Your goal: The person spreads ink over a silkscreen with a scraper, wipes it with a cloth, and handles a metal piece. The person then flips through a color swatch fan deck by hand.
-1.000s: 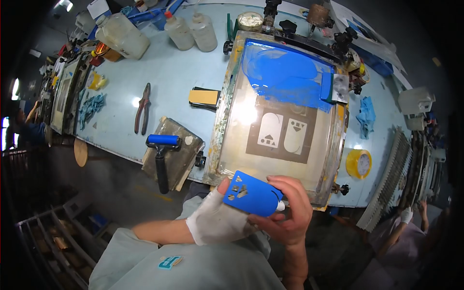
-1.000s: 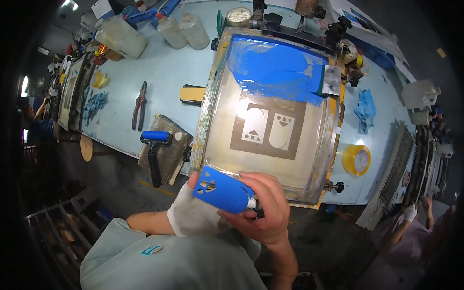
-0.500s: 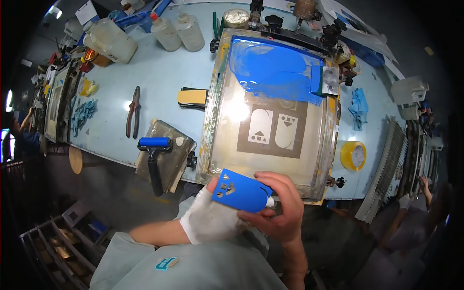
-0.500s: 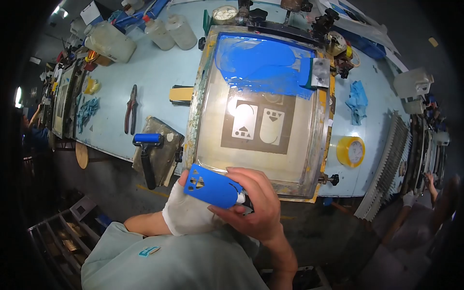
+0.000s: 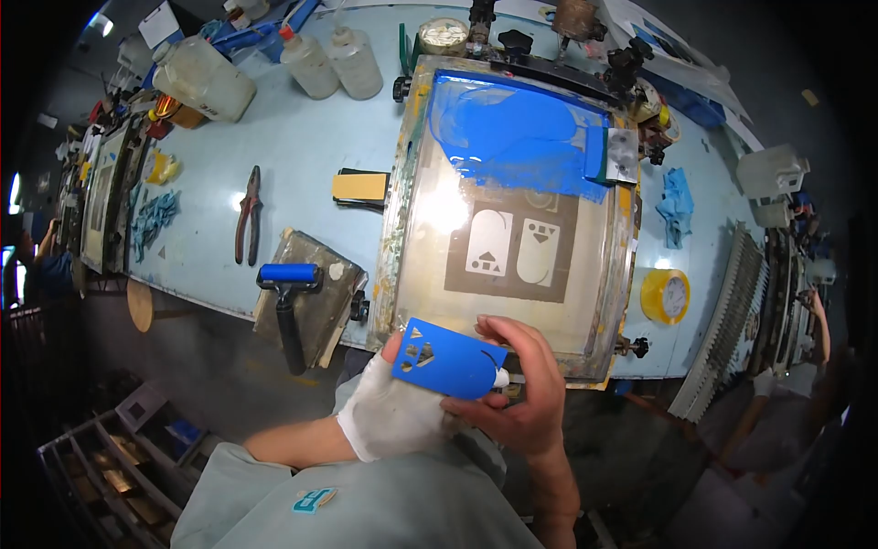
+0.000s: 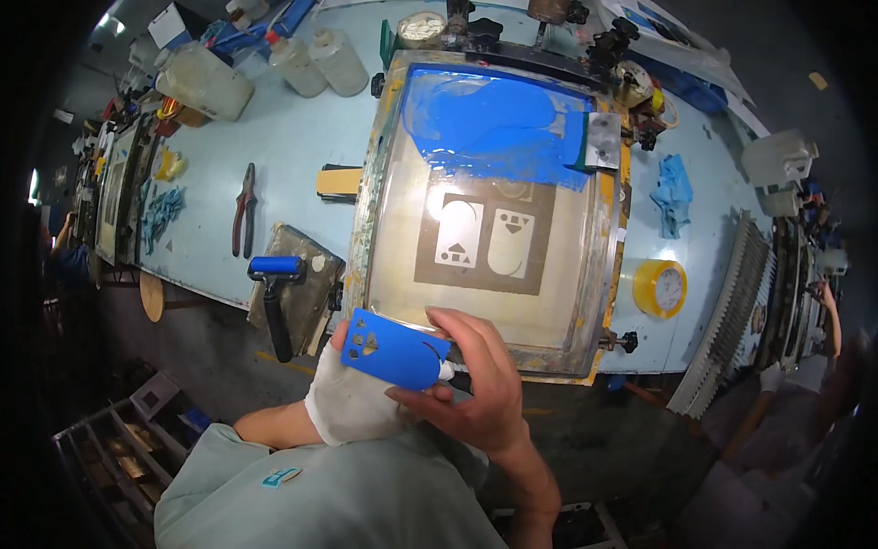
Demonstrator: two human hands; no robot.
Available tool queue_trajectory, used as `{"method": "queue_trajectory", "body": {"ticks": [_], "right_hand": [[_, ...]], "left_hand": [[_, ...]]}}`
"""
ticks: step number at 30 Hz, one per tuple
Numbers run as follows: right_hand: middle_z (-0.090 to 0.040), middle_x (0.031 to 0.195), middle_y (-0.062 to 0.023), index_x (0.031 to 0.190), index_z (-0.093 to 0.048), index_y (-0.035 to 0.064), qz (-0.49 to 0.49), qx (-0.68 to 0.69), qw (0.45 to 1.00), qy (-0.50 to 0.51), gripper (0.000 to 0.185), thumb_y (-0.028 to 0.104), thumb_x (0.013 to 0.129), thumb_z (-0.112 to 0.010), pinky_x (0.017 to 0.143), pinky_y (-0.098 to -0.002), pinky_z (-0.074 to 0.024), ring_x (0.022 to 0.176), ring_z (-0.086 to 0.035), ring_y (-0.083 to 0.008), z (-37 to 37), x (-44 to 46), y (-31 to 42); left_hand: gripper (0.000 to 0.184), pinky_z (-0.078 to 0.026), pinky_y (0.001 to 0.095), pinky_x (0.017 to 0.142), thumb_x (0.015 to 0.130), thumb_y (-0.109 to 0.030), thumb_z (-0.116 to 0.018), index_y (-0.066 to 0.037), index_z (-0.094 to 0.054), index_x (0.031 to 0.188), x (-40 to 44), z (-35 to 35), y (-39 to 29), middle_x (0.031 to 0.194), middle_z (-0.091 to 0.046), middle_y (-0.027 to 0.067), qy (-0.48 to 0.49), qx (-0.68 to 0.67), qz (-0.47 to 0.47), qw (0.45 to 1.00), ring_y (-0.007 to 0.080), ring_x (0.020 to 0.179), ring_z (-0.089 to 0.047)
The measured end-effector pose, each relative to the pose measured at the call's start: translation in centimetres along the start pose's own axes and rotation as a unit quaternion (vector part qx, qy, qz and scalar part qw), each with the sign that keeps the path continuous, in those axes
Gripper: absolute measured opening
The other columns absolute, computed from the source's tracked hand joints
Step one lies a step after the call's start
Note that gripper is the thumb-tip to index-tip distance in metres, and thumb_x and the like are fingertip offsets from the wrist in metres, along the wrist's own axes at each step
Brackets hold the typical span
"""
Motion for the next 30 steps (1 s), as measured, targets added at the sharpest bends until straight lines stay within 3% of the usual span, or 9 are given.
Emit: {"method": "queue_trajectory", "body": {"ticks": [11, 15, 17, 19, 21, 23, 25, 29, 30], "right_hand": [[-0.065, 0.128, -0.0192, 0.135, -0.061, -0.0020, -0.019, 0.027, 0.999, 0.014, 0.080, 0.025, 0.070, -0.098, 0.092, -0.0370, -0.0582, 0.109, -0.069, -0.0289, -0.2, 0.1, -0.3], [-0.067, 0.124, -0.0178, 0.133, -0.061, -0.0036, -0.051, 0.033, 0.998, 0.014, 0.082, 0.012, 0.061, -0.097, 0.098, -0.0378, -0.0558, 0.112, -0.070, -0.0280, -0.6, -0.1, -0.7], [-0.067, 0.124, -0.0177, 0.134, -0.060, -0.0037, -0.038, 0.001, 0.999, 0.012, 0.083, 0.011, 0.061, -0.096, 0.098, -0.0377, -0.0556, 0.112, -0.070, -0.0275, -0.6, -0.1, -0.8], [-0.066, 0.126, -0.0189, 0.134, -0.061, -0.0033, -0.047, 0.000, 0.999, 0.000, 0.081, 0.016, 0.064, -0.097, 0.097, -0.0379, -0.0564, 0.111, -0.069, -0.0286, -0.4, -0.6, -1.5], [-0.066, 0.126, -0.0189, 0.134, -0.061, -0.0037, -0.062, 0.012, 0.998, -0.011, 0.079, 0.016, 0.067, -0.096, 0.096, -0.0377, -0.0568, 0.110, -0.069, -0.0286, -0.5, -1.4, -2.5], [-0.066, 0.126, -0.0182, 0.134, -0.062, -0.0035, -0.047, -0.003, 0.999, -0.018, 0.073, 0.012, 0.070, -0.094, 0.095, -0.0374, -0.0569, 0.109, -0.069, -0.0281, -0.3, -1.4, -2.7], [-0.066, 0.126, -0.0178, 0.133, -0.063, -0.0029, -0.055, -0.010, 0.998, -0.017, 0.070, 0.010, 0.071, -0.092, 0.094, -0.0370, -0.0570, 0.108, -0.069, -0.0276, -0.3, -1.5, -2.9], [-0.067, 0.125, -0.0163, 0.129, -0.066, -0.0017, -0.058, -0.017, 0.998, -0.018, 0.062, 0.007, 0.073, -0.090, 0.093, -0.0359, -0.0568, 0.104, -0.069, -0.0268, -0.6, -1.6, -2.7], [-0.068, 0.125, -0.0163, 0.127, -0.067, -0.0019, -0.063, -0.019, 0.998, -0.018, 0.058, 0.007, 0.074, -0.089, 0.093, -0.0363, -0.0570, 0.105, -0.069, -0.0276, -0.6, -1.7, -2.5]], "left_hand": [[0.104, -0.039, 0.0544, 0.119, 0.092, -0.079, -0.050, -0.003, -0.029, 0.160, 0.1, 0.0, -0.2, 0.151, -0.050, 0.0259, -0.004, 0.042, -0.008, 0.999, 0.0504, 0.135, -0.053], [0.103, -0.041, 0.0558, 0.118, 0.093, -0.078, -0.050, -0.003, -0.029, 0.161, 0.6, 0.2, -0.4, 0.156, -0.045, 0.0261, 0.023, -0.045, 0.003, 0.999, 0.0527, 0.134, -0.052], [0.103, -0.041, 0.0550, 0.117, 0.091, -0.073, -0.059, -0.002, -0.030, 0.160, 0.2, -0.4, -1.2, 0.155, -0.045, 0.0258, 0.009, 0.034, -0.030, 0.999, 0.0504, 0.133, -0.054], [0.104, -0.041, 0.0529, 0.117, 0.090, -0.070, -0.065, -0.002, -0.031, 0.160, -0.3, -1.4, -3.5, 0.151, -0.050, 0.0230, -0.013, 0.253, -0.080, 0.964, 0.0461, 0.132, -0.055], [0.100, -0.042, 0.0474, 0.116, 0.084, -0.056, -0.081, -0.004, -0.037, 0.158, -1.4, -2.7, -7.1, 0.141, -0.059, 0.0171, -0.062, 0.495, -0.162, 0.852, 0.0350, 0.129, -0.059], [0.092, -0.044, 0.0442, 0.112, 0.080, -0.042, -0.087, -0.004, -0.045, 0.153, -2.0, -4.0, -10.4, 0.133, -0.063, 0.0170, -0.192, 0.831, -0.274, 0.445, 0.0333, 0.124, -0.062], [0.088, -0.047, 0.0439, 0.107, 0.074, -0.030, -0.090, -0.005, -0.050, 0.148, -2.0, -5.1, -11.5, 0.130, -0.063, 0.0188, -0.165, 0.909, -0.337, 0.183, 0.0363, 0.119, -0.062], [0.087, -0.050, 0.0443, 0.099, 0.070, -0.023, -0.093, -0.003, -0.052, 0.144, -1.2, -4.5, -12.1, 0.130, -0.062, 0.0178, -0.129, 0.937, -0.293, 0.143, 0.0385, 0.114, -0.061], [0.087, -0.051, 0.0451, 0.096, 0.070, -0.022, -0.092, -0.003, -0.051, 0.144, -1.1, -4.0, -11.9, 0.128, -0.062, 0.0181, -0.107, 0.939, -0.314, 0.094, 0.0384, 0.112, -0.061]]}}
Point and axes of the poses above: each hand's wrist, its own x-axis towards the middle knuckle, its own z-axis out of the back of the hand, y = z × x, the point moved 3 cm from there along x, towards the middle knuckle
